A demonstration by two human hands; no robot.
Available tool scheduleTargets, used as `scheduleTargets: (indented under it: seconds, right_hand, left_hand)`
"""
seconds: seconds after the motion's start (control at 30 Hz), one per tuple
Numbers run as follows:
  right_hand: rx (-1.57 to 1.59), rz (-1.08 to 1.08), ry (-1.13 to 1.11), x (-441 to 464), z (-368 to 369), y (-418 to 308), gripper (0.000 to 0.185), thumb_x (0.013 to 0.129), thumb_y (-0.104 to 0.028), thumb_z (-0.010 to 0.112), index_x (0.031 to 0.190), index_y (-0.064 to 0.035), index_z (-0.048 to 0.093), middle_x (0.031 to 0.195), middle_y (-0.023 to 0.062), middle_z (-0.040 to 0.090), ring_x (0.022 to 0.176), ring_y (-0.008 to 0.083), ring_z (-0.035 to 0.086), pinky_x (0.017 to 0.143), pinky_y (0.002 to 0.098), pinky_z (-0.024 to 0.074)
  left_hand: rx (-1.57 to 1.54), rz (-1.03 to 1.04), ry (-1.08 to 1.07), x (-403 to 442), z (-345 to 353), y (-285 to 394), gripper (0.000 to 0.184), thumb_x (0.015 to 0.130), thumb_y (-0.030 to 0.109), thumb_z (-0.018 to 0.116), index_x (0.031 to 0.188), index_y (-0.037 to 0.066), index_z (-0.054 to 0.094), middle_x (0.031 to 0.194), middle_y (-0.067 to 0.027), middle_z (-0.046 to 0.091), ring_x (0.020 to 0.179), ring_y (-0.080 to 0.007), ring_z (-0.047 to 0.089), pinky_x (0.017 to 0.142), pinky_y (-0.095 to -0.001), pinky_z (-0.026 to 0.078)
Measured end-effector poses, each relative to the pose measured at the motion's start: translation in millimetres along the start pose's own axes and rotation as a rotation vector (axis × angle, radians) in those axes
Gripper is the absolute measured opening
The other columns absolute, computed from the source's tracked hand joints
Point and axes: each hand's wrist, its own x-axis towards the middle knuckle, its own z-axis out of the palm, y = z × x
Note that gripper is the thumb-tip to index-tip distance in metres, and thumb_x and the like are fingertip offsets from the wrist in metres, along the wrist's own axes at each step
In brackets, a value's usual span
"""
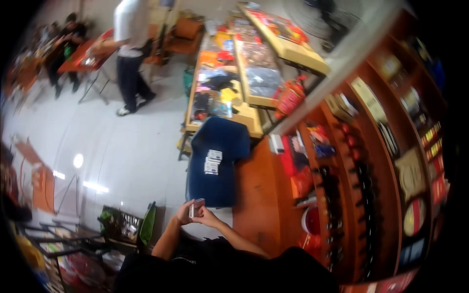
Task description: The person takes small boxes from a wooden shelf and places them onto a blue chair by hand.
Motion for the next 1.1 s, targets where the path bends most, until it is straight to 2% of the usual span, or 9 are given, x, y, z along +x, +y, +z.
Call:
scheduleTargets:
  seconds: [0.13,0.33,0.43,0.5,0.63,0.8,0.83,1.0,1.1]
  right_hand:
    - [0.106,0.197,0.069,-75,-34,-21,0.054,0.074,-0.024,0.074,0.112,-0.0002,0.044,0.091,0.0091,0.057,0.086,0.0161,0.055,0.070,0.0309,0.0466]
    - [0.224,-0.473,0.833,-221,-23,87,0.055,0.076,-0.006,0.072,0.120,-0.0056,0.040,0.094,0.0023,0.052,0.083,0.0096,0.052,0.068,0.0237,0.0464]
    - [0.537,0.220,0.709,-380,-13,66,0.046,0.084,-0.026,0.065,0.123,-0.0073,0.049,0.084,0.0005,0.056,0.071,0.0099,0.053,0.058,0.0250,0.0455]
    - [0.580,0.110,0.815,-441,23,137,0.053,0.079,-0.041,0.066,0.125,-0.0179,0.052,0.075,0.0003,0.060,0.058,0.0107,0.051,0.050,0.0252,0.0443]
    - [0.492,0.537,0.765,-557,72,203,0.044,0.069,-0.035,0.067,0.110,-0.0173,0.062,0.083,0.0024,0.061,0.074,0.0194,0.057,0.059,0.0387,0.0505]
    - [0.527,0.252,1.504,-648,139,213,0.066,0.068,-0.027,0.070,0.126,-0.0084,0.044,0.102,0.0150,0.059,0.097,0.0315,0.056,0.067,0.0459,0.0513]
    - [0.503,0.350,1.602,-662,147,210,0.068,0.070,-0.026,0.068,0.127,-0.0038,0.039,0.107,0.0192,0.057,0.099,0.0334,0.055,0.071,0.0449,0.0507]
    - [0.680,0.511,2.132,-742,168,167,0.064,0.076,-0.018,0.069,0.123,0.0031,0.033,0.103,0.0168,0.056,0.103,0.0260,0.055,0.089,0.0362,0.0443]
    - [0.533,0.409,2.508,-799,164,159,0.054,0.078,-0.011,0.067,0.122,0.0007,0.038,0.106,0.0162,0.058,0.103,0.0243,0.057,0.087,0.0366,0.0462]
  left_hand:
    - [0.406,-0.204,-0.143,20,56,-25,0.057,0.083,0.044,0.060,0.127,0.011,0.047,0.109,-0.0053,0.058,0.097,-0.0190,0.056,0.085,-0.0348,0.046]
    - [0.922,-0.610,-0.339,88,90,-168,0.048,0.083,0.031,0.059,0.124,0.010,0.048,0.104,-0.0031,0.058,0.093,-0.0158,0.057,0.083,-0.0321,0.046]
    - [1.182,-0.826,-0.617,108,115,-295,0.045,0.087,0.038,0.054,0.123,0.013,0.049,0.103,-0.0024,0.059,0.090,-0.0159,0.059,0.077,-0.0331,0.050]
    - [1.438,-1.012,-0.540,82,145,-379,0.047,0.088,0.044,0.051,0.122,0.011,0.050,0.105,-0.0036,0.059,0.090,-0.0176,0.060,0.073,-0.0350,0.053]
    - [1.801,-1.163,-0.723,43,154,-529,0.052,0.089,0.050,0.045,0.117,0.007,0.053,0.099,-0.0073,0.064,0.081,-0.0213,0.064,0.068,-0.0362,0.055]
    - [2.259,-1.029,-1.080,-1,187,-672,0.058,0.088,0.052,0.040,0.111,0.002,0.059,0.090,-0.0144,0.066,0.082,-0.0239,0.066,0.065,-0.0322,0.053]
    - [2.177,-0.772,-1.408,17,164,-700,0.061,0.088,0.052,0.043,0.113,-0.002,0.057,0.101,-0.0167,0.065,0.095,-0.0227,0.063,0.076,-0.0315,0.050]
    - [2.143,-0.918,-1.595,-82,270,-773,0.043,0.090,0.035,0.051,0.120,0.004,0.054,0.107,-0.0072,0.061,0.100,-0.0175,0.057,0.082,-0.0301,0.046]
    - [1.485,-0.924,-1.912,-100,294,-836,0.049,0.088,0.017,0.057,0.130,0.000,0.039,0.113,-0.0116,0.056,0.105,-0.0203,0.054,0.090,-0.0330,0.043]
